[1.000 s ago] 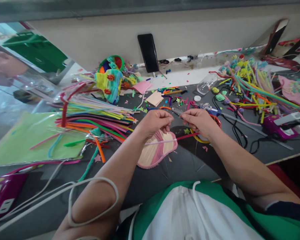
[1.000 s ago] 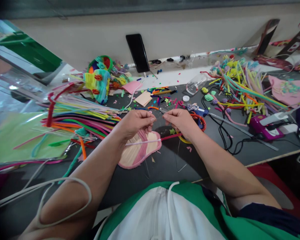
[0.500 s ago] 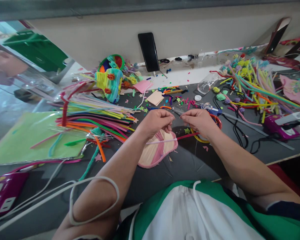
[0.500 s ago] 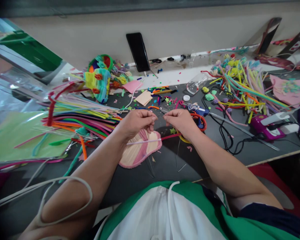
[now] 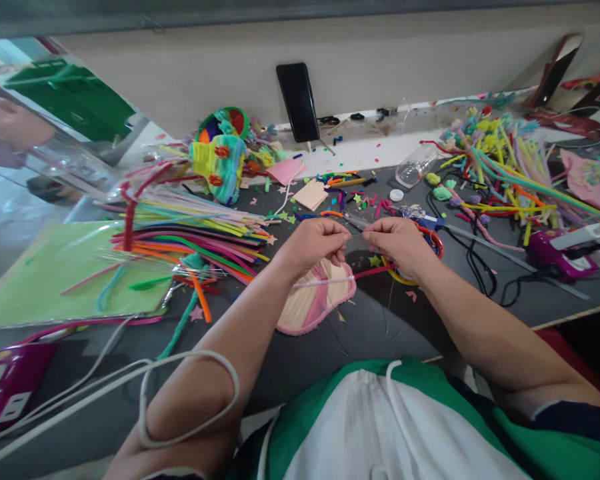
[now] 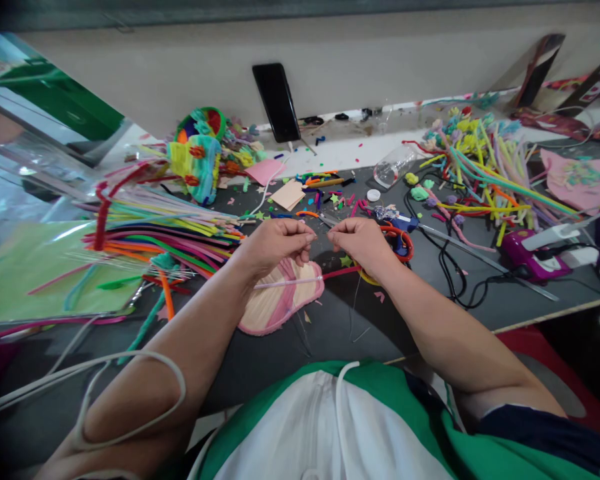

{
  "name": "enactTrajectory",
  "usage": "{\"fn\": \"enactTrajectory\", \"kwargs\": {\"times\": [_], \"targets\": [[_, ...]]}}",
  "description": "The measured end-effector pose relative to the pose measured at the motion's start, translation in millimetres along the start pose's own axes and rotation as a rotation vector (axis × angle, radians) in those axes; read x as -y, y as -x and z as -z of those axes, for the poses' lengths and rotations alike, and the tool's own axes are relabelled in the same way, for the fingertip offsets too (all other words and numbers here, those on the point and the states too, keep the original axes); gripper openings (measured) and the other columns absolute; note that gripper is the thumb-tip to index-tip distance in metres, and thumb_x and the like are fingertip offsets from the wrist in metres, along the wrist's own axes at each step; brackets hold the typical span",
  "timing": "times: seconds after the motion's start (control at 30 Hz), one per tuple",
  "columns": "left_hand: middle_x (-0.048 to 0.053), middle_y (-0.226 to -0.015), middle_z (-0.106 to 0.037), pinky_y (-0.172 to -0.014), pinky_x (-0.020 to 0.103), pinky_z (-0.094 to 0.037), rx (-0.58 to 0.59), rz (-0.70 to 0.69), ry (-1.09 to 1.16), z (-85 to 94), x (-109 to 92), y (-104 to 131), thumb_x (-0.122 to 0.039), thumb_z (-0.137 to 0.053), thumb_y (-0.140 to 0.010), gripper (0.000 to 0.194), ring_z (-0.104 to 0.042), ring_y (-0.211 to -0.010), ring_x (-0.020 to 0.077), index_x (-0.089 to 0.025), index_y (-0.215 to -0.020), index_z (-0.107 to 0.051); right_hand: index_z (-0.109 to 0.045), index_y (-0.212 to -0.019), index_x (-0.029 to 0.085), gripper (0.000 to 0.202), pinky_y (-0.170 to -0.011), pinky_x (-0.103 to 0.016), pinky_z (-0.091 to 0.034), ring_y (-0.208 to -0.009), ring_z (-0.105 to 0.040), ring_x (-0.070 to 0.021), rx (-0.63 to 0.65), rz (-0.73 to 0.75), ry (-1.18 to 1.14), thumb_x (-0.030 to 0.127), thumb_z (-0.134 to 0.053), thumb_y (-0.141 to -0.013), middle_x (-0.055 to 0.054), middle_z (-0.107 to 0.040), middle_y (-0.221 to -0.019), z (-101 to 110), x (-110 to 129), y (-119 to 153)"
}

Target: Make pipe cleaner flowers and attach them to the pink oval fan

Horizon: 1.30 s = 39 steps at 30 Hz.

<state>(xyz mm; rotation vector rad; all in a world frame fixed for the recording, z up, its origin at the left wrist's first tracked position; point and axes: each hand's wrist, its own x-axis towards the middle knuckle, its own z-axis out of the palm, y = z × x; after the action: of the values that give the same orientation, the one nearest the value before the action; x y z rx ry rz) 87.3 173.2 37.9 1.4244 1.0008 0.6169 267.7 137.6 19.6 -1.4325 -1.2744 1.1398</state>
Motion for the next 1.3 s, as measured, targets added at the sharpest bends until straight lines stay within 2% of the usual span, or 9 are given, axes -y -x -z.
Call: {"fn": "enactTrajectory", "kwargs": {"times": [0.13,0.33,0.6,0.8,0.9,1.07,1.3], "targets": [[-0.002,-0.052,-0.056,-0.045,0.02,-0.048,0.005,0.008,0.013,-0.9,-1.3,0.8,-0.023,-0.065,-0.076,0.013,-0.055,-0.043,0.0085,-0.012,-0.072,-0.059,-0.068,-0.072,0.015,0.017,-0.04,-0.021,-0.024,-0.039,-0.035,-0.0052,-0.004,0.01,0.01,0.032,-0.065,-0.069,0.0,-0.061,-0.054,0.3,0.3,0.4],[-0.002,-0.054,-0.058,-0.045,0.019,-0.048,0.029,0.001,0.008,1.0,-1.1,1.1,-0.022,-0.064,-0.077,0.02,-0.056,-0.044,0.0086,-0.011,-0.094,-0.063,-0.068,-0.072,0.015,0.017,-0.041,-0.021,-0.025,-0.04,-0.035,-0.0055,-0.012,0.016,0.039,0.032,-0.064,-0.069,0.0,-0.061,-0.055,0.9,0.5,1.2],[-0.001,-0.054,-0.057,-0.044,0.017,-0.042,0.021,-0.079,-0.104,0.7,0.6,0.9,-0.025,-0.062,-0.077,0.014,-0.054,-0.044,0.0072,-0.011,-0.079,-0.065,-0.068,-0.072,0.015,0.015,-0.041,-0.021,-0.024,-0.04,-0.035,-0.0055,-0.001,0.021,0.036,0.027,-0.061,-0.069,-0.001,-0.062,-0.055,-0.8,0.5,2.1],[-0.001,-0.051,-0.057,-0.043,0.016,-0.04,0.012,-0.048,-0.133,0.4,-0.5,1.4,-0.025,-0.062,-0.077,0.014,-0.052,-0.043,0.0069,-0.012,-0.074,-0.063,-0.069,-0.071,0.015,0.015,-0.041,-0.02,-0.025,-0.041,-0.038,-0.0061,-0.003,0.025,0.036,0.028,-0.061,-0.068,-0.001,-0.062,-0.055,-1.4,-0.6,1.7],[-0.002,-0.048,-0.055,-0.042,0.016,-0.039,0.011,-0.026,-0.119,0.1,-0.9,1.5,-0.026,-0.062,-0.076,0.015,-0.05,-0.041,0.0066,-0.012,-0.073,-0.063,-0.069,-0.071,0.015,0.015,-0.041,-0.02,-0.025,-0.041,-0.039,-0.0064,-0.002,0.013,0.031,0.029,-0.063,-0.068,-0.001,-0.062,-0.055,-1.5,-1.6,0.9],[-0.002,-0.049,-0.055,-0.04,0.017,-0.037,0.02,0.003,-0.05,0.6,2.5,0.1,-0.026,-0.065,-0.074,0.014,-0.049,-0.04,0.0062,-0.012,-0.07,-0.062,-0.068,-0.072,0.015,0.015,-0.039,-0.019,-0.024,-0.037,-0.034,-0.0041,0.019,0.001,0.002,0.029,-0.064,-0.069,0.0,-0.062,-0.054,-2.5,-4.7,0.4],[-0.002,-0.05,-0.056,-0.04,0.016,-0.036,0.059,0.022,0.051,5.7,12.3,-3.9,-0.023,-0.064,-0.073,0.012,-0.049,-0.039,0.0058,-0.011,-0.075,-0.063,-0.064,-0.075,0.013,0.022,-0.033,-0.017,-0.018,-0.033,-0.03,-0.002,0.146,-0.112,-0.116,0.034,-0.068,-0.068,0.001,-0.06,-0.054,-2.8,-0.1,0.7]]}}
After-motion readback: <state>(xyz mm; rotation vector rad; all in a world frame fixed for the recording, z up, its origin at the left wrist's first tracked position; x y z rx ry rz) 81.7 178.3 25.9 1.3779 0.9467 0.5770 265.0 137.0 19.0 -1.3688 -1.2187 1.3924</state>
